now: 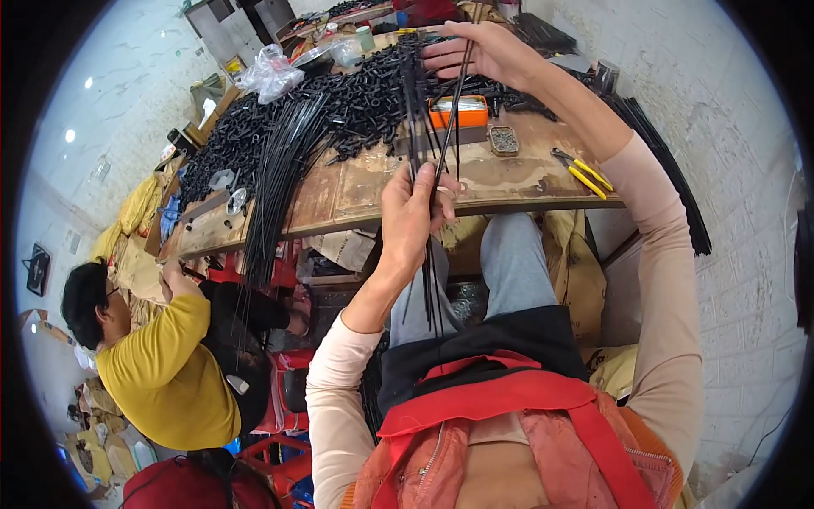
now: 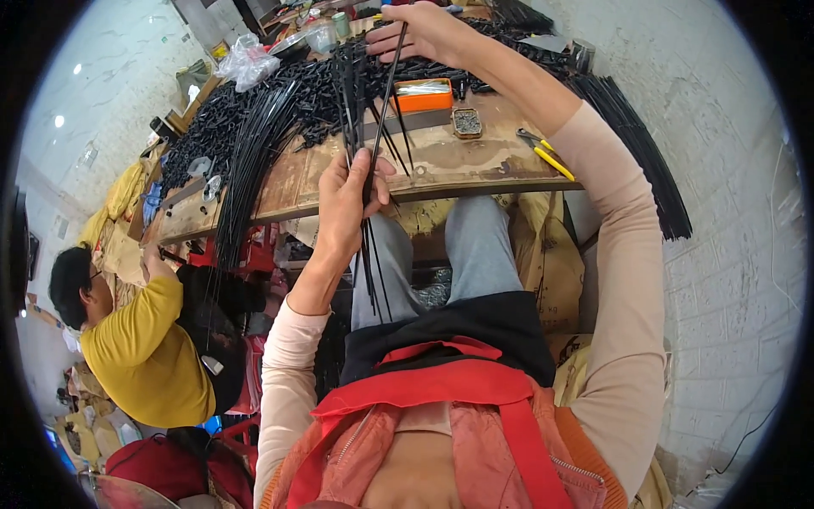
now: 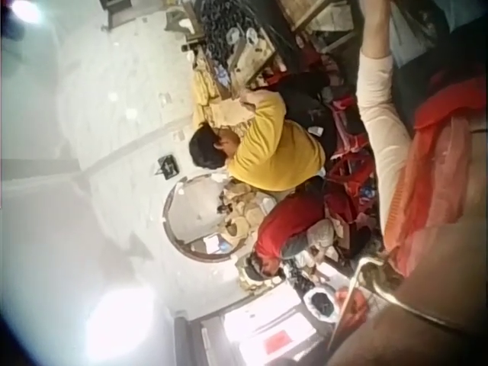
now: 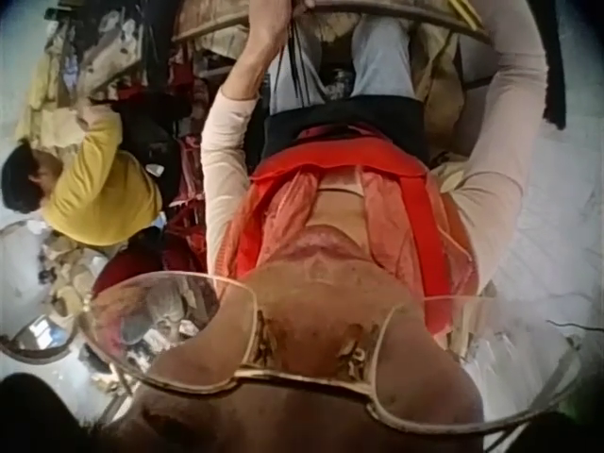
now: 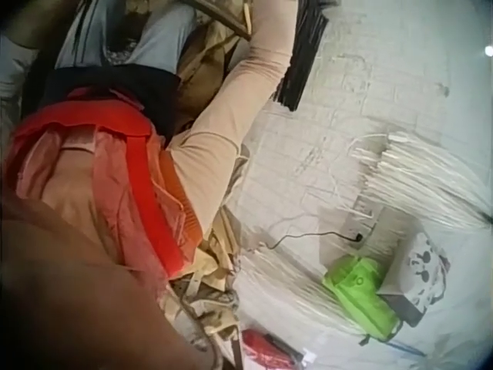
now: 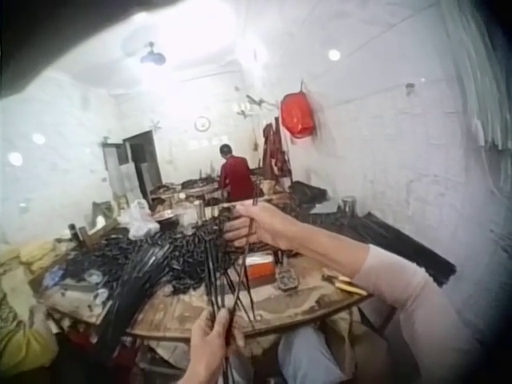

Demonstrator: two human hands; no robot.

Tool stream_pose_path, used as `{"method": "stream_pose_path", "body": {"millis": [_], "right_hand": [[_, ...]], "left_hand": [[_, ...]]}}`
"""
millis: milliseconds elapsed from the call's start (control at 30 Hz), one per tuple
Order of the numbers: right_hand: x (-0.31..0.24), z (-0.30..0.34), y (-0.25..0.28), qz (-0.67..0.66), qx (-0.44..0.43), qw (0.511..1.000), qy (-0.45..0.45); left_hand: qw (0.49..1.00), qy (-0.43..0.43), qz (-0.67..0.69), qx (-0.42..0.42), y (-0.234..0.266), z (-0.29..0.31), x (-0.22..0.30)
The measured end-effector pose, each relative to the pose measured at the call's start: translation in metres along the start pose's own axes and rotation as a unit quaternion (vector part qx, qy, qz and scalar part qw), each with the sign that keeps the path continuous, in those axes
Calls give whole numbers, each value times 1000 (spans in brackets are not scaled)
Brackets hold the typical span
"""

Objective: Assembling and cutting wire harnesses at a production workstation.

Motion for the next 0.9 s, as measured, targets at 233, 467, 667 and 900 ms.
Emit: {"method": "stream_pose_path", "body": {"millis": [233, 467, 667, 900], "right_hand": [[-13, 12, 34, 140, 66, 988, 9], [-1, 9, -2, 109, 22, 994, -21], [-23, 1, 23, 134, 39, 978, 152], [-12, -3, -30, -250, -43, 967, -8]], "left_hand": [[988, -44, 35, 143, 27, -9, 1], [998, -43, -47, 2, -3, -3, 3], [998, -21, 35, -37, -15, -1, 10], [956, 108, 189, -194, -50, 23, 1]]}}
Point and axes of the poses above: each hand's wrist, its own z-axis away from the middle knuckle, its own y-axis out of the back of the hand, x = y × z, the point moved 10 cm from there along -z, towards the middle knuckle, and after that the axes turned 7 degrees about -z, right-handed, at the moved point
